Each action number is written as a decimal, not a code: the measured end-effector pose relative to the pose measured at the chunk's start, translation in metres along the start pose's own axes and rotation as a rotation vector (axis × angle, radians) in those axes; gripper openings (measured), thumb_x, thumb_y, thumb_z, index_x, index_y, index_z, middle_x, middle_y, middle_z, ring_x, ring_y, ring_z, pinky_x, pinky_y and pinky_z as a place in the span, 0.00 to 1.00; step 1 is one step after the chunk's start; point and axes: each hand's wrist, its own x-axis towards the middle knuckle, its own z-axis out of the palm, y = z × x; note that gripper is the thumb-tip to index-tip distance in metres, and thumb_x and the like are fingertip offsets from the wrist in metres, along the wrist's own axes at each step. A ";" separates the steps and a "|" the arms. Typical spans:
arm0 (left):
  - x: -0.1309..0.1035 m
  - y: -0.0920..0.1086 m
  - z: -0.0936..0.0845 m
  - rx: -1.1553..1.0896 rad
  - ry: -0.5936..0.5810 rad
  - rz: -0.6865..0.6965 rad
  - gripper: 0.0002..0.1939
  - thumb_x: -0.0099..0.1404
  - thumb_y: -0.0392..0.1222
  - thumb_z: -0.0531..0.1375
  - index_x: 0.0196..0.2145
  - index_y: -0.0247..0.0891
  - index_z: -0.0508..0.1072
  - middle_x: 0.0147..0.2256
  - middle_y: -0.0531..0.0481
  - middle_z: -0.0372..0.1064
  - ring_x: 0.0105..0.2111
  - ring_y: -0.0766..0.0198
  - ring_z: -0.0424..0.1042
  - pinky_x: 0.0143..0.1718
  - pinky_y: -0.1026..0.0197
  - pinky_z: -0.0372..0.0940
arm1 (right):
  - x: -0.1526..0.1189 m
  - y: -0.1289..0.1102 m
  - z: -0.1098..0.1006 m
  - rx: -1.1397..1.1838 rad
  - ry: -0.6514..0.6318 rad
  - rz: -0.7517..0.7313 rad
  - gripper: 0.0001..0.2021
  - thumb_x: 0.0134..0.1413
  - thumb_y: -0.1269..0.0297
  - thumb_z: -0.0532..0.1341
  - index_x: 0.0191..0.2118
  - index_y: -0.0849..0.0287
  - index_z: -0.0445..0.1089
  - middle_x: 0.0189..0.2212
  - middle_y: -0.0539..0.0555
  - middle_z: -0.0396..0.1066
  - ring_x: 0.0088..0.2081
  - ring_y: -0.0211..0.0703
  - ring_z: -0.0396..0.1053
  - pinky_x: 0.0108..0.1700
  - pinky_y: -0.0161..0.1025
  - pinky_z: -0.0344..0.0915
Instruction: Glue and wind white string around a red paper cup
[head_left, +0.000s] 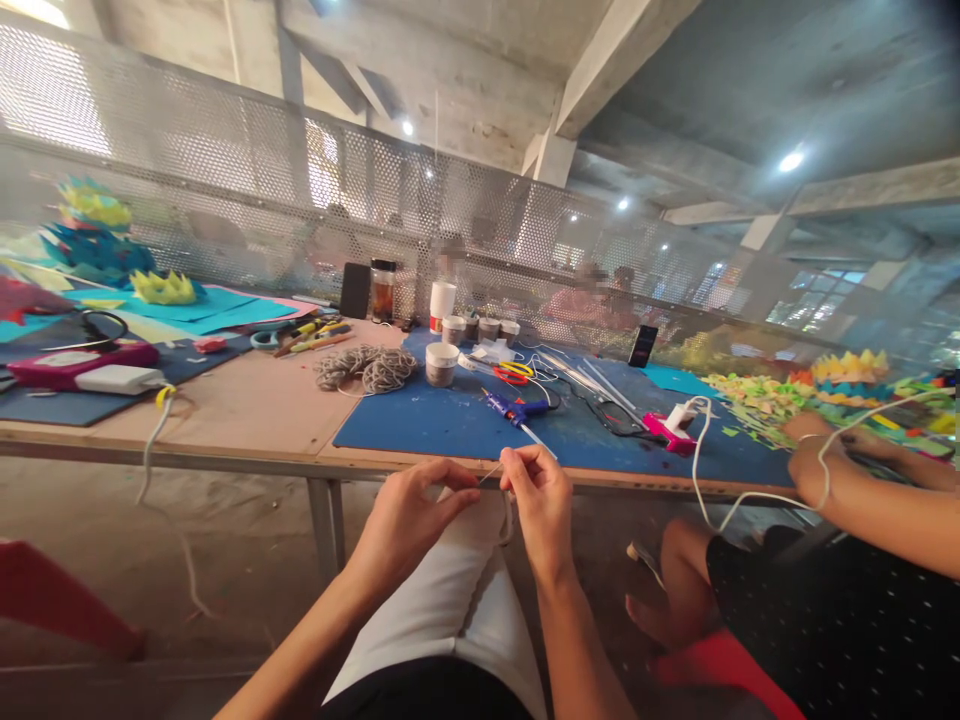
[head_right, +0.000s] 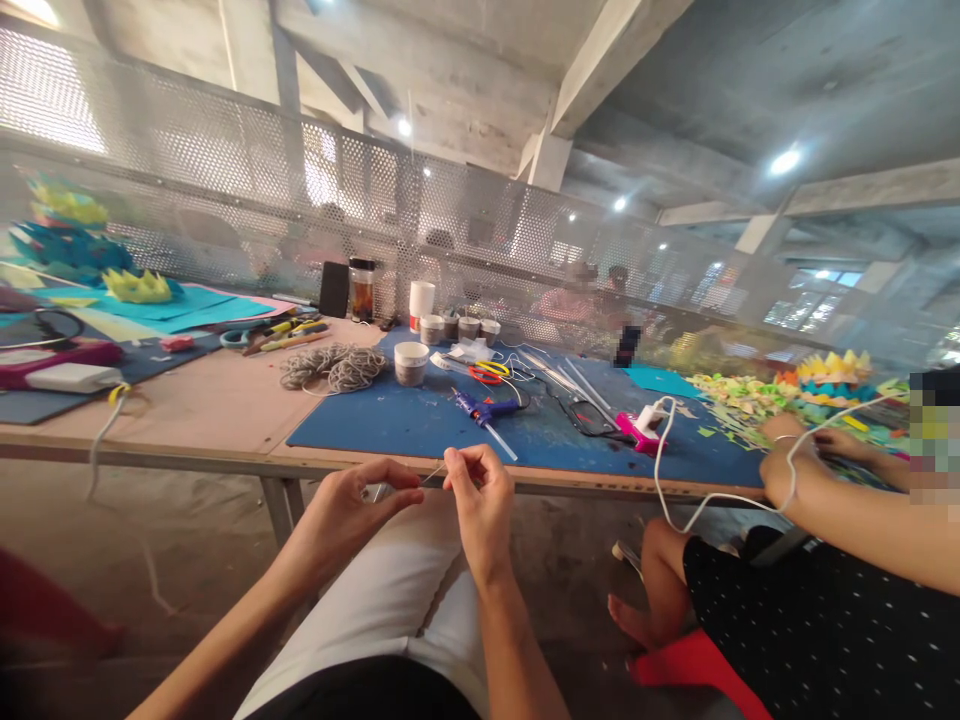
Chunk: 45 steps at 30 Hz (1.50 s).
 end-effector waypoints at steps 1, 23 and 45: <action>0.000 0.001 0.001 0.015 -0.002 0.003 0.04 0.63 0.43 0.64 0.33 0.43 0.79 0.34 0.54 0.80 0.37 0.58 0.77 0.42 0.61 0.63 | 0.000 0.000 0.000 0.003 -0.005 0.000 0.13 0.62 0.56 0.63 0.28 0.57 0.68 0.22 0.46 0.65 0.26 0.37 0.63 0.32 0.35 0.59; 0.002 -0.004 0.008 -0.038 -0.165 0.020 0.11 0.68 0.43 0.58 0.30 0.40 0.77 0.30 0.56 0.77 0.28 0.65 0.69 0.32 0.64 0.59 | 0.001 0.006 -0.002 0.125 -0.062 0.100 0.15 0.60 0.54 0.64 0.28 0.57 0.68 0.21 0.45 0.66 0.26 0.36 0.62 0.31 0.34 0.58; 0.000 -0.002 0.013 0.016 -0.158 -0.036 0.08 0.63 0.42 0.61 0.29 0.41 0.78 0.28 0.56 0.77 0.29 0.62 0.73 0.33 0.62 0.60 | 0.005 0.006 0.000 0.162 -0.025 0.111 0.15 0.57 0.54 0.67 0.27 0.57 0.67 0.20 0.44 0.64 0.24 0.35 0.59 0.30 0.35 0.56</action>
